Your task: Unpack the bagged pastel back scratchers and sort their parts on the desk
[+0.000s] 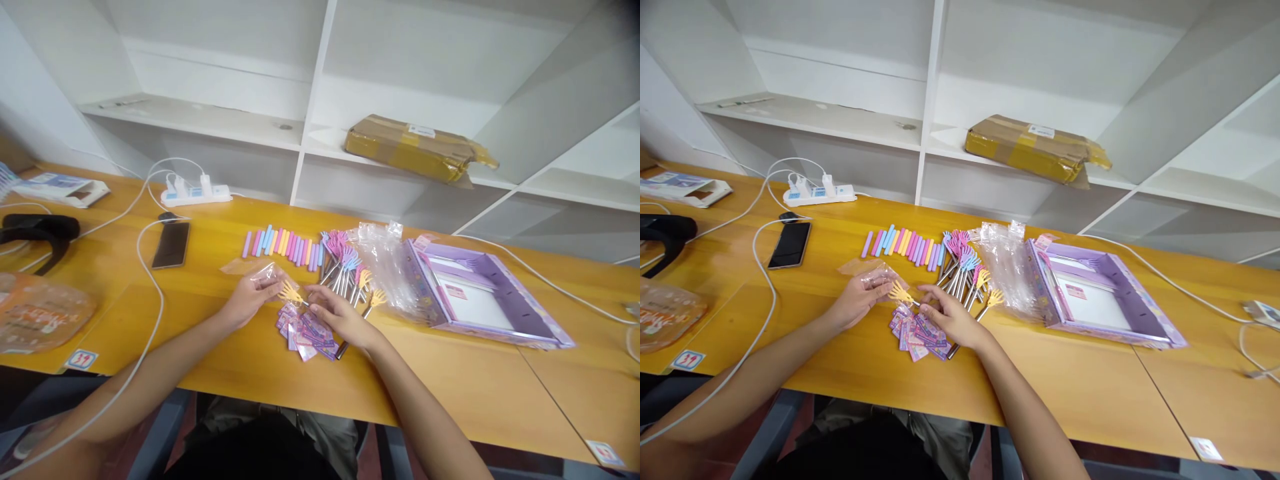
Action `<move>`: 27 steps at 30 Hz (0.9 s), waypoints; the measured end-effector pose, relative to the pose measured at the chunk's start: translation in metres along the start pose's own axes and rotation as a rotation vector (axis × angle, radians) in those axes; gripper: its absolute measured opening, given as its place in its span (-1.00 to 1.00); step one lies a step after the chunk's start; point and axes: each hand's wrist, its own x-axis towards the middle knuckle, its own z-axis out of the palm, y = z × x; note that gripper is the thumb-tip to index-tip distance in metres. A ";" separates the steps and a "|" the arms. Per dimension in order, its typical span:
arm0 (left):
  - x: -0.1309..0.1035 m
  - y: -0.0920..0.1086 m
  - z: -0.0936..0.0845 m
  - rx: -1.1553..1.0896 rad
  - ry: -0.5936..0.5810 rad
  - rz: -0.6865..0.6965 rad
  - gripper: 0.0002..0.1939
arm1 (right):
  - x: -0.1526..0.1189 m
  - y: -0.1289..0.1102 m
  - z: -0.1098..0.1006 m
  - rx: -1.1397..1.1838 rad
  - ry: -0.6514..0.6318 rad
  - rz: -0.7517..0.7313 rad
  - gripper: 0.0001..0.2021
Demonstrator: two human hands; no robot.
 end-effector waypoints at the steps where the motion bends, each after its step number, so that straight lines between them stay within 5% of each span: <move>1: -0.001 -0.001 0.001 0.005 -0.020 -0.010 -0.51 | 0.000 0.001 0.002 0.013 0.007 0.003 -0.49; 10: -0.009 -0.007 0.010 0.050 -0.074 -0.015 -0.61 | 0.001 -0.004 0.020 0.040 0.041 -0.011 -0.47; 20: 0.004 0.030 -0.008 -0.145 0.077 0.137 -0.65 | -0.005 -0.015 -0.007 -0.147 0.037 0.062 -0.52; 27: -0.002 0.006 0.001 -0.138 0.019 0.025 -0.61 | -0.002 -0.013 0.002 -0.259 0.052 -0.043 -0.57</move>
